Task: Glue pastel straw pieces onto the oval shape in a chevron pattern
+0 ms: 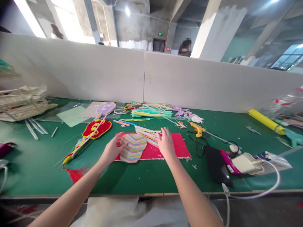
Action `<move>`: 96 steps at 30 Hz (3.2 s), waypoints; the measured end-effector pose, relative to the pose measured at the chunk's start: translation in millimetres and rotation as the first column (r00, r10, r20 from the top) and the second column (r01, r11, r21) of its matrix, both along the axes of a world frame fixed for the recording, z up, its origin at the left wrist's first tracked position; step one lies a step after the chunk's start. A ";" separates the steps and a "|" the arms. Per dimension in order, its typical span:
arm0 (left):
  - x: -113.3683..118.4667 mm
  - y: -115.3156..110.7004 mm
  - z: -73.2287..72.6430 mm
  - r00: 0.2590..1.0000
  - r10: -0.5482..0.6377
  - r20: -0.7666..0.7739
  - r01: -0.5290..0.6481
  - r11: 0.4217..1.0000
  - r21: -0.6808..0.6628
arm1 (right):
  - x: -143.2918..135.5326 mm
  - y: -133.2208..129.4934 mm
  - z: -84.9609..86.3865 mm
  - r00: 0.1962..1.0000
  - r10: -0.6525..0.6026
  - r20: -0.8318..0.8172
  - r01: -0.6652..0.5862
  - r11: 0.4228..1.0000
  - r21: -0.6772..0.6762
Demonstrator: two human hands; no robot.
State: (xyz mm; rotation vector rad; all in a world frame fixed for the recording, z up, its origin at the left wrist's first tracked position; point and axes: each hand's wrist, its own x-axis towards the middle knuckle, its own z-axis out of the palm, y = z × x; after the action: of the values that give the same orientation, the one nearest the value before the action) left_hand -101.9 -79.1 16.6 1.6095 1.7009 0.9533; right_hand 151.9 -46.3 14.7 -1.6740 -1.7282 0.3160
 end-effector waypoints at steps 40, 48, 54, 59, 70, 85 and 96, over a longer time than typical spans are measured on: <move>-1.1 -57.1 -34.3 0.818 0.016 -0.575 0.061 0.992 0.114 | 29.3 -84.5 -42.0 0.874 -0.121 0.471 0.253 0.940 -0.229; 2.3 -30.3 8.7 0.992 0.116 -0.041 -0.106 0.977 0.187 | 11.3 -78.2 15.1 0.953 -0.256 0.165 0.270 0.960 -0.071; 65.9 -25.4 63.7 0.858 -0.243 0.453 0.185 0.968 0.169 | -69.3 -60.7 75.1 0.890 0.397 0.224 -0.455 0.812 0.367; 41.3 -37.1 64.4 0.549 -0.443 0.709 0.433 0.876 0.212 | -24.6 -20.5 33.0 0.991 0.126 -0.038 -0.115 0.972 0.205; 0.7 5.5 -9.7 0.991 -0.128 -0.023 0.130 0.988 0.084 | 6.1 -58.2 -42.4 0.928 0.370 0.054 -0.373 0.908 0.189; -3.5 -1.6 -21.5 0.952 -0.247 -0.182 0.271 0.955 0.123 | 19.5 -46.5 -55.0 0.979 0.194 -0.069 -0.167 0.944 0.286; -3.0 0.0 -21.9 0.923 -0.271 -0.274 0.332 0.920 0.210 | 20.4 -46.4 -57.8 0.977 0.209 -0.033 -0.195 0.949 0.248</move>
State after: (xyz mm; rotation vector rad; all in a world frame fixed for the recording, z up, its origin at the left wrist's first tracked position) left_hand -104.9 -79.1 -5.2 2.1623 1.4582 0.8716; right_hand 172.3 -92.7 -43.0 -1.3038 -1.8179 0.2335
